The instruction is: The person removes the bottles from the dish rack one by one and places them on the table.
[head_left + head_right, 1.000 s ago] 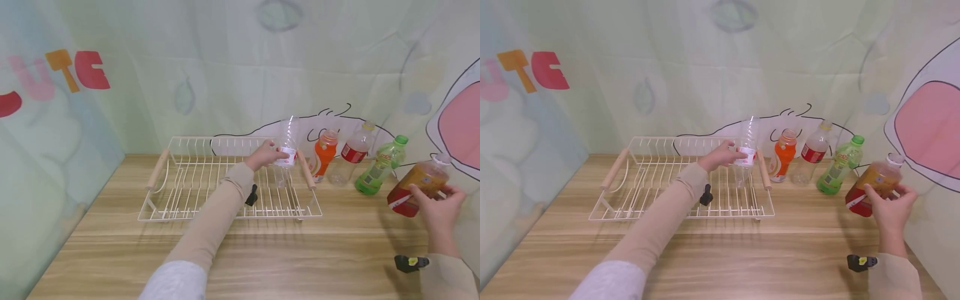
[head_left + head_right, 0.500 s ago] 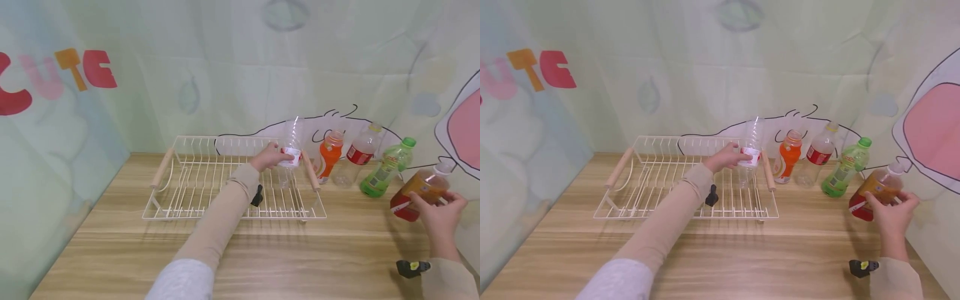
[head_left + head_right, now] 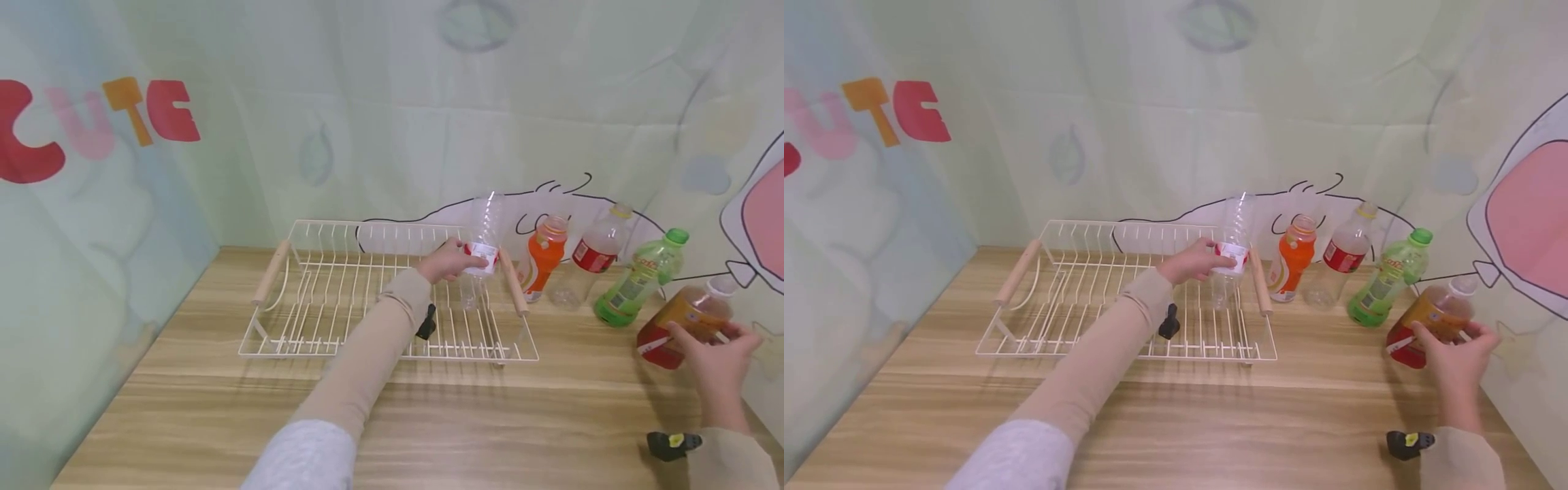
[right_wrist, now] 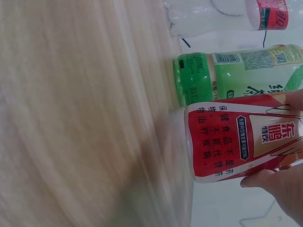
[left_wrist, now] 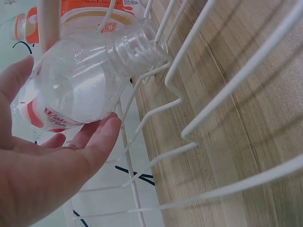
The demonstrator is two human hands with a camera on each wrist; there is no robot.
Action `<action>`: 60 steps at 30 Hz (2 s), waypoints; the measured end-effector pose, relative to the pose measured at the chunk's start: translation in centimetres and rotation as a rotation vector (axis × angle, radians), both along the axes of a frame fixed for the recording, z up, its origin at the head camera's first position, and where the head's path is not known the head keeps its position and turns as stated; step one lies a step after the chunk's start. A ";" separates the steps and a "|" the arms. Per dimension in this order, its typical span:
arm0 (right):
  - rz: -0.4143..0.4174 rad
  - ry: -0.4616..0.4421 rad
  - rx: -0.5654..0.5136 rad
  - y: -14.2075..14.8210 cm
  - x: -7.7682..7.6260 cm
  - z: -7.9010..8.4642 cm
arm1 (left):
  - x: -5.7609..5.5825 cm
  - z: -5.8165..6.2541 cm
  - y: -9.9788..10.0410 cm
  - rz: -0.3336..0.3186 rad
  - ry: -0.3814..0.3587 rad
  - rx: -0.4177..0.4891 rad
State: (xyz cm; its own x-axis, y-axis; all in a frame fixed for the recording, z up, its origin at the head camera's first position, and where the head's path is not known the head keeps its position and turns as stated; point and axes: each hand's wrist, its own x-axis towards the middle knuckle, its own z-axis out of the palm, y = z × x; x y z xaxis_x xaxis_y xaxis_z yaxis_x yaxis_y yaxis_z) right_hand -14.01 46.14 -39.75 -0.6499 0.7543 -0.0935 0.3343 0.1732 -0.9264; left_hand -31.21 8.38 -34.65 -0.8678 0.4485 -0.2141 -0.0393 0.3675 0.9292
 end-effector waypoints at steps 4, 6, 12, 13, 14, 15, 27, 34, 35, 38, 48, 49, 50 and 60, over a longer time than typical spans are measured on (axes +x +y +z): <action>-0.020 0.000 -0.018 2.1 -0.7 -2.1 | 0.0 -0.1 0.1 -0.004 -0.002 -0.004; -0.031 0.014 -0.029 2.9 -1.0 -3.2 | 0.0 -0.1 0.2 -0.005 0.003 -0.017; -0.021 0.054 -0.040 1.2 -0.5 -2.3 | -0.1 -0.3 0.1 0.008 0.017 -0.031; -0.015 0.053 -0.037 0.6 -0.3 -1.9 | -0.2 -0.3 0.1 0.009 0.020 -0.033; -0.010 0.059 -0.040 0.4 -0.3 -1.8 | -0.3 -0.4 0.0 0.008 0.021 -0.030; -0.008 0.067 -0.045 0.6 -0.4 -2.0 | -0.3 -0.4 0.0 0.006 0.023 -0.026; 0.003 0.135 -0.054 1.7 -1.1 -3.9 | -0.2 0.4 -0.8 -0.009 0.003 0.009; -0.018 0.121 -0.088 -1.7 0.2 -0.8 | -0.5 1.2 -1.3 -0.012 0.018 0.012; -0.023 0.126 -0.089 -1.8 0.3 -0.7 | -0.5 1.4 -1.3 -0.015 0.026 0.008; -0.027 0.156 -0.077 -1.0 0.0 -1.4 | -0.4 2.2 -1.6 -0.028 0.047 -0.003; -0.040 0.199 -0.026 1.3 -0.5 -1.8 | 0.6 5.2 -2.8 -0.068 0.114 -0.054; -0.044 0.195 -0.017 0.6 -0.1 -0.9 | 0.8 5.4 -2.9 -0.073 0.121 -0.055; -0.048 0.187 0.001 0.0 0.3 0.0 | 0.9 5.6 -3.0 -0.078 0.128 -0.054; -0.033 0.276 0.065 -3.1 1.8 5.8 | 2.0 6.7 -4.1 -0.148 0.179 -0.053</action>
State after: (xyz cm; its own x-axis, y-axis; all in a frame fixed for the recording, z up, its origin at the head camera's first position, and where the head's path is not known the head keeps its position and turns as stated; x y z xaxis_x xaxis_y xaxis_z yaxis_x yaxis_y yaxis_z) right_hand -12.26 43.07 -33.91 -0.6192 0.7740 0.1325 0.0773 0.2280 -0.9706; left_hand -29.19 4.26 -27.97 -0.8195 0.5660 -0.0896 0.1823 0.4058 0.8956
